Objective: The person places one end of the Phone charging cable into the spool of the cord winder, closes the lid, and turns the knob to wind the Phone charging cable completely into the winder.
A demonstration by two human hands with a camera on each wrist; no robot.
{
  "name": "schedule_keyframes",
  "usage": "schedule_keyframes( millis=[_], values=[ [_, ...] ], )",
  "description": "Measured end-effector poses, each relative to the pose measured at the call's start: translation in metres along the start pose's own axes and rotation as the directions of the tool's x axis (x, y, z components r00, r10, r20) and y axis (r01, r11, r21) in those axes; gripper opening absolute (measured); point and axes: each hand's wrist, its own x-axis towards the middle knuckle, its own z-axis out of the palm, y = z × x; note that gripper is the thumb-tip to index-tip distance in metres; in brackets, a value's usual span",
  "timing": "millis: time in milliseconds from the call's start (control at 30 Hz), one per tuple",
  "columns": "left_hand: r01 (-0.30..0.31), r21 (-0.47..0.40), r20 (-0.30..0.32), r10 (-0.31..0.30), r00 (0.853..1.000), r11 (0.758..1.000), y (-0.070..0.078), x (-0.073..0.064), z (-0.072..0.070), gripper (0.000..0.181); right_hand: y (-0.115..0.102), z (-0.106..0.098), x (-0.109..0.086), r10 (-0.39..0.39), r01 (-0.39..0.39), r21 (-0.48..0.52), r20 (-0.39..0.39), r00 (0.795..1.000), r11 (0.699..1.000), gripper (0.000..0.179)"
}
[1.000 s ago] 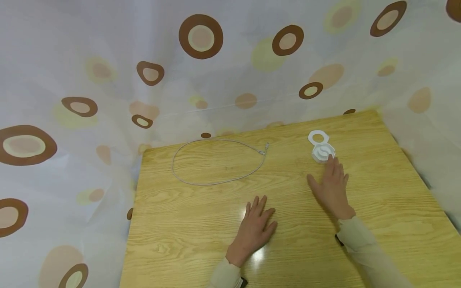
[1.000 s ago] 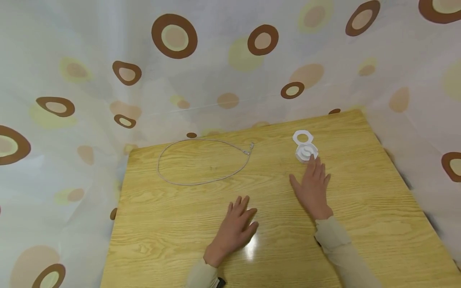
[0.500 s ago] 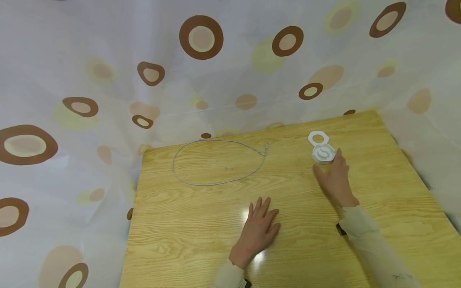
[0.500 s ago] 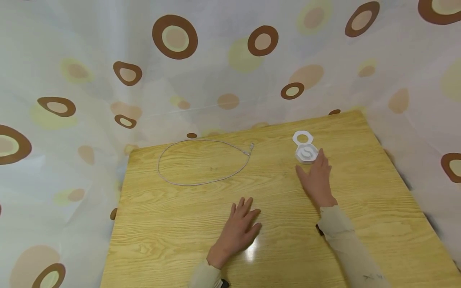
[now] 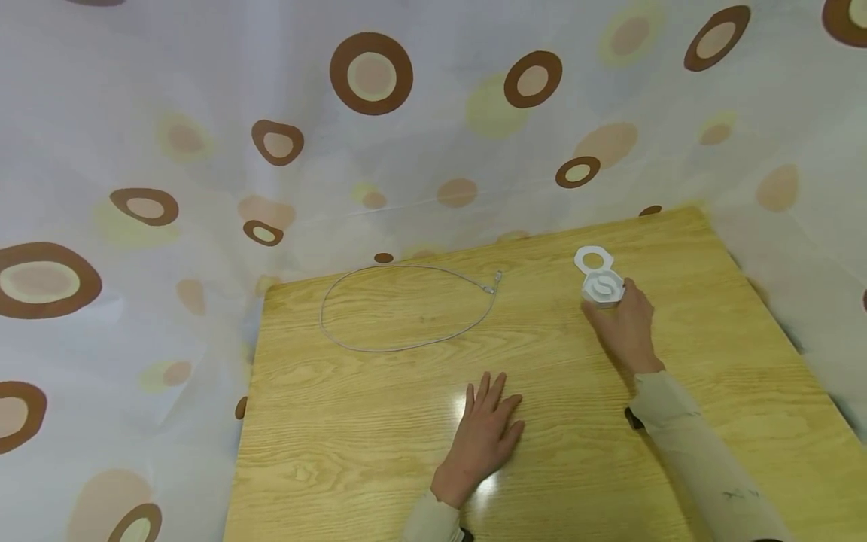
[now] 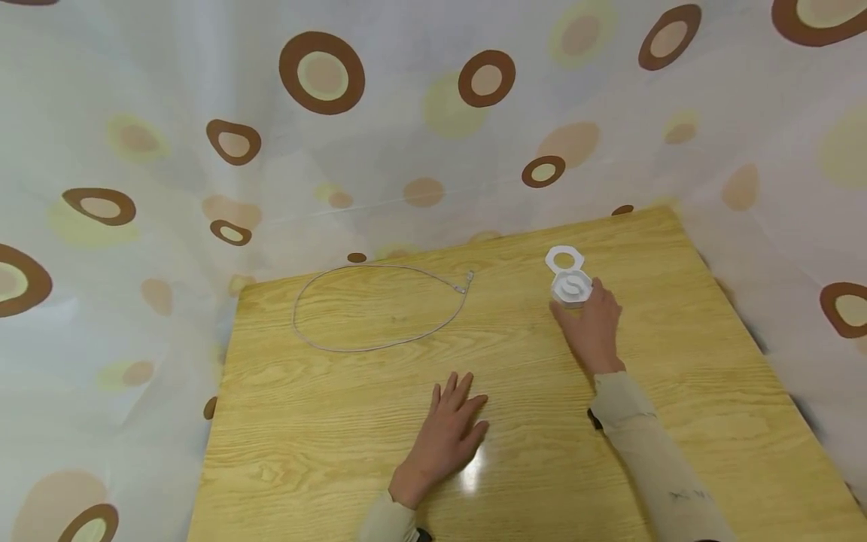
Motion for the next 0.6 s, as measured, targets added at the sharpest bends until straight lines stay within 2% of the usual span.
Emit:
schedule_keyframes(
  millis=[233,467,600],
  values=[
    [0.002,-0.015,-0.006,-0.003,1.0,1.0,0.0002,-0.001,0.0025,0.039,0.0017,0.0031,0.0026,0.01,-0.011,-0.025,-0.048,0.999,1.0,0.071],
    [-0.017,-0.001,-0.038,0.017,0.999,1.0,-0.0013,-0.0006,0.0045,0.038,-0.0042,-0.0022,0.0026,0.034,-0.035,-0.025,-0.016,0.999,0.999,0.071],
    [-0.009,-0.022,-0.034,0.009,0.999,1.0,0.0004,-0.0006,0.0038,0.039,-0.0039,-0.005,0.0017,0.032,-0.032,-0.03,0.005,0.999,0.999,0.072]
  ],
)
